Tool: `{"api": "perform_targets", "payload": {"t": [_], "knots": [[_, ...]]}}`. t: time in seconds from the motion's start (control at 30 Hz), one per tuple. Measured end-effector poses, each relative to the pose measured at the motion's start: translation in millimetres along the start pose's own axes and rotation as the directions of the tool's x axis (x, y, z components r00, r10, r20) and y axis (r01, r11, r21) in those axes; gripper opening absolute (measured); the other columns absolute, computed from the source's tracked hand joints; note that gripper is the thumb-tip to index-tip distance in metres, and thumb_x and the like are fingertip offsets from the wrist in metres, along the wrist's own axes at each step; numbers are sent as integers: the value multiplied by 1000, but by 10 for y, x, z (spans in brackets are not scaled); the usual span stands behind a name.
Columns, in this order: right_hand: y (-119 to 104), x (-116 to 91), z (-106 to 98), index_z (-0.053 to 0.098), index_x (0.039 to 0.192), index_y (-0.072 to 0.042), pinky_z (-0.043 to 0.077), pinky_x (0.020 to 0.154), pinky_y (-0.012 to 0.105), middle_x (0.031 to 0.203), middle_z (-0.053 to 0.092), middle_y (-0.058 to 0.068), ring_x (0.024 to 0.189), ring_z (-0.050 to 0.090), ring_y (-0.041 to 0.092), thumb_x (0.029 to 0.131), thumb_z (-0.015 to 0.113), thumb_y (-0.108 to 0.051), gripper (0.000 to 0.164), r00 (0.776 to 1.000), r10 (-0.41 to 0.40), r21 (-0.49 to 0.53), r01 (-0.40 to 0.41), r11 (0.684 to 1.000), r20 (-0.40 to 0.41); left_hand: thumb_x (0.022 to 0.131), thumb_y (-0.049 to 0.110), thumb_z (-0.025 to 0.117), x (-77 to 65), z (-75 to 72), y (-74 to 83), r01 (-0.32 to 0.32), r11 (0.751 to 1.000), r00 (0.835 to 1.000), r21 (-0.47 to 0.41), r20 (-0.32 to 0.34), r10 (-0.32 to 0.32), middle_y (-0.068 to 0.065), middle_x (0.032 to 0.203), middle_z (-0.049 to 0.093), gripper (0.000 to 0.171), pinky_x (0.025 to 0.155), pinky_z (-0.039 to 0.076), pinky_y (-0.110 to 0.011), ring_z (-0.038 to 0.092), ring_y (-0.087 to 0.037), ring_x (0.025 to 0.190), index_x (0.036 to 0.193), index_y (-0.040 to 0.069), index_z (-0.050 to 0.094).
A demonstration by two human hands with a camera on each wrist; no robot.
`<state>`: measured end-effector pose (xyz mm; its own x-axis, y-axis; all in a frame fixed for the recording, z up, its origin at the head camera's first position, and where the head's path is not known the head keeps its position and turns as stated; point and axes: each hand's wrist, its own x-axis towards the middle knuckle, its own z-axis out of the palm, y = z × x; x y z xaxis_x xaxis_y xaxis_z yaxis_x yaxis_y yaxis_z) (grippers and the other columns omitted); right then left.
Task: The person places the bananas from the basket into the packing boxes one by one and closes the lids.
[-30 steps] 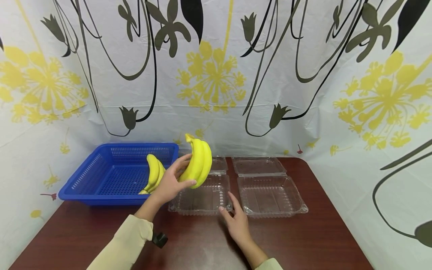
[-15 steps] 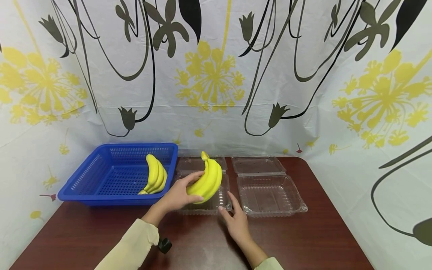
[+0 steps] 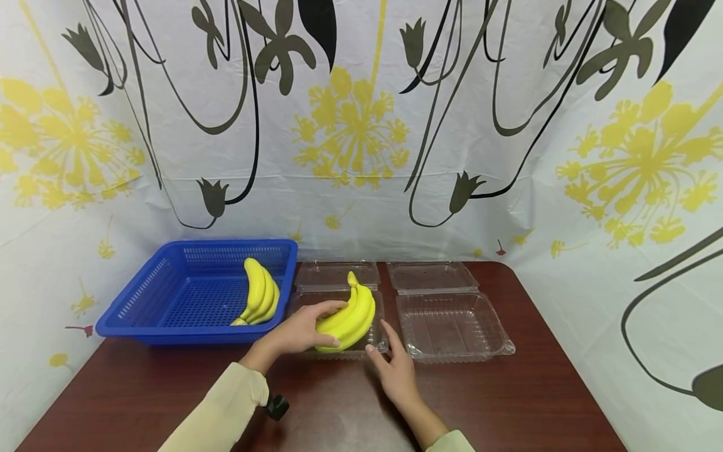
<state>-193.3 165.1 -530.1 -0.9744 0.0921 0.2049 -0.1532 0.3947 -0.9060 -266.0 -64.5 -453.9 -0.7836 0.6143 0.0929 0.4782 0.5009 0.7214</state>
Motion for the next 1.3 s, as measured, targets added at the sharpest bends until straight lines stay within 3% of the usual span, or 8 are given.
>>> {"api": "perform_targets", "payload": {"t": [0.53, 0.97, 1.17, 1.3], "knots": [[-33, -14, 27, 42, 147, -17, 41, 101, 49, 147, 44, 12, 135, 39, 31, 93, 68, -30, 62, 1000, -16, 14, 16, 1000, -6, 79, 33, 81, 29, -27, 27, 17, 998, 996, 62, 88, -23, 3, 132, 58, 64, 85, 44, -30, 54, -11, 96, 137, 19, 58], [-41, -4, 31, 41, 148, -17, 42, 99, 48, 150, 41, 9, 136, 36, 28, 93, 67, -31, 63, 1000, -4, 36, 5, 999, -12, 82, 22, 78, 53, -103, 114, 4, 992, 980, 128, 195, -29, 1, 128, 61, 56, 83, 45, -28, 54, -11, 95, 135, 15, 60], [-56, -1, 21, 39, 148, -15, 42, 100, 47, 150, 40, 10, 136, 35, 27, 94, 66, -27, 62, 1000, -4, 54, 5, 999, -13, 85, 18, 76, 85, -80, 123, -27, 985, 980, 169, 200, -7, -1, 129, 61, 51, 92, 45, -29, 55, -12, 108, 133, 11, 61], [-269, -42, -24, 37, 148, -5, 41, 100, 48, 149, 39, 18, 136, 35, 32, 96, 63, -17, 60, 1000, 10, 67, -8, 998, -18, 86, 19, 74, 105, -49, 112, -67, 972, 984, 225, 178, 26, 1, 129, 61, 47, 100, 42, -33, 54, -14, 118, 131, 12, 63]]}}
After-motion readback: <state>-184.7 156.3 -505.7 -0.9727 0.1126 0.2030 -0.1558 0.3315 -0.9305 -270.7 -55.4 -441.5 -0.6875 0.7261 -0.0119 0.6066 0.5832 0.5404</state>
